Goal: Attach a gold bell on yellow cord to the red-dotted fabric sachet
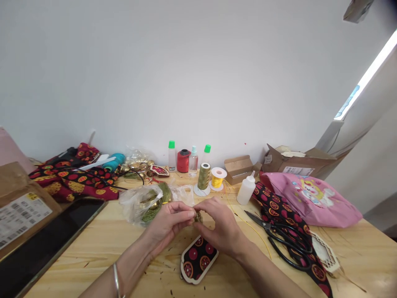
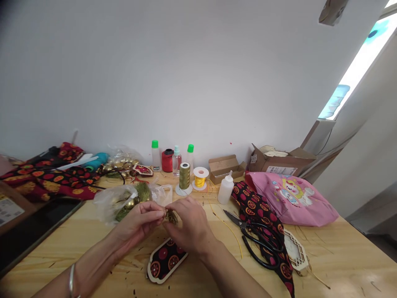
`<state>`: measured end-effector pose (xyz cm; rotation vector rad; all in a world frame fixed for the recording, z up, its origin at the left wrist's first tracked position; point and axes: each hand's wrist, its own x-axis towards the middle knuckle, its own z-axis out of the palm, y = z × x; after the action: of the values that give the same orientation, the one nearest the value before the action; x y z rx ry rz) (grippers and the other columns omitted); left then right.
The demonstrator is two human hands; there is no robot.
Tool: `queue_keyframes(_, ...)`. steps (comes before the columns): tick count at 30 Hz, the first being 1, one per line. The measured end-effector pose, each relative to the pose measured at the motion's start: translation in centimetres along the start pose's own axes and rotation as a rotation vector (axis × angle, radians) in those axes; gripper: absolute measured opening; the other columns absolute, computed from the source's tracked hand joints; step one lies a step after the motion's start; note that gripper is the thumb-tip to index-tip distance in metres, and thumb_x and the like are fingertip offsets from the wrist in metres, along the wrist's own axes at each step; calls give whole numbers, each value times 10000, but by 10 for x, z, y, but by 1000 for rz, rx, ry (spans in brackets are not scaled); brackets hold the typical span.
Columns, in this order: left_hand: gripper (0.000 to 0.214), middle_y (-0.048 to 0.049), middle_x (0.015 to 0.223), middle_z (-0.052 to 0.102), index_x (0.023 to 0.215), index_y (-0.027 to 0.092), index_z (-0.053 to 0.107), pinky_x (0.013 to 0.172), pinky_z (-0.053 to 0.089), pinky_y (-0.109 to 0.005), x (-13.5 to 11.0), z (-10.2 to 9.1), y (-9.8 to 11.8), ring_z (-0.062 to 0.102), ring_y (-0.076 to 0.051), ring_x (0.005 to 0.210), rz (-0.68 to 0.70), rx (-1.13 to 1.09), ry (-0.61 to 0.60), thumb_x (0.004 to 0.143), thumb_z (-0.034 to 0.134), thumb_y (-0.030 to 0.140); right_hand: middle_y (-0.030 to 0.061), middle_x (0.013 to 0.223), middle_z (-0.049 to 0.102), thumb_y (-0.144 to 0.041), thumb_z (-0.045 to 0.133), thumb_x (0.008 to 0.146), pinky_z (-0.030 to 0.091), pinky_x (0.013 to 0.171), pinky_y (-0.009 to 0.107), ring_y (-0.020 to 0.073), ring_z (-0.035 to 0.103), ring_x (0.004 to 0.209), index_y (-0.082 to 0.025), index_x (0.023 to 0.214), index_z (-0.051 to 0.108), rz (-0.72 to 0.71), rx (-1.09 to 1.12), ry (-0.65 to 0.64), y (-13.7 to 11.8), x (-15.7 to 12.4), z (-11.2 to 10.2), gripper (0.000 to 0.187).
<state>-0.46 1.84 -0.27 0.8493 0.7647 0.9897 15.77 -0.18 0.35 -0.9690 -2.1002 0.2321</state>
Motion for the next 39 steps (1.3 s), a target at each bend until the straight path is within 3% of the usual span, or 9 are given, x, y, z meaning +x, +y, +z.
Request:
queue_keyframes(3,100,14,563,628,567,118,638,517,445,-127,-1,1,0,532,-44,501,9,39,20,525,727,131,18,669,611,-172,533,733,368,590,264,154,490,647,-183,742,583,36,-82,13,3,0,7,52)
queue_keyframes(9,89,15,591,629,589,138,643,505,434,-151,-2,10,1,525,-62,519,143,261,148,546,709,179,10,636,600,-145,500,746,350,580,252,138,467,609,-180,675,577,20,-95,42,4,-2,6,110)
queue_keyframes(13,72,11,575,616,559,133,636,479,411,-160,-4,14,3,496,-69,500,249,418,160,545,697,168,4,622,601,-119,523,715,358,594,254,137,480,602,-178,653,586,71,-4,51,4,-3,4,107)
queue_keyframes(21,139,31,581,607,631,144,601,537,399,-153,-2,0,4,506,-59,532,104,274,0,541,707,149,16,605,611,-194,579,702,389,576,237,133,511,598,-156,657,644,180,393,-18,2,1,1,88)
queue_keyframes(31,73,1,658,616,582,154,560,525,427,-173,-12,10,6,550,-105,598,429,750,105,645,594,164,17,597,626,-174,583,686,377,572,244,139,504,592,-165,653,657,227,319,-27,7,-1,8,81)
queue_keyframes(35,54,6,640,623,605,158,581,516,445,-165,-12,9,4,570,-108,593,475,771,140,653,596,176,11,591,626,-176,579,686,379,566,241,134,506,580,-172,636,648,244,299,15,4,-2,10,85)
queue_keyframes(39,64,16,636,633,679,161,597,527,468,-165,-11,9,1,592,-104,577,485,659,180,640,630,199,12,638,647,-187,571,697,383,617,259,138,518,609,-181,673,638,191,288,44,0,-1,9,72)
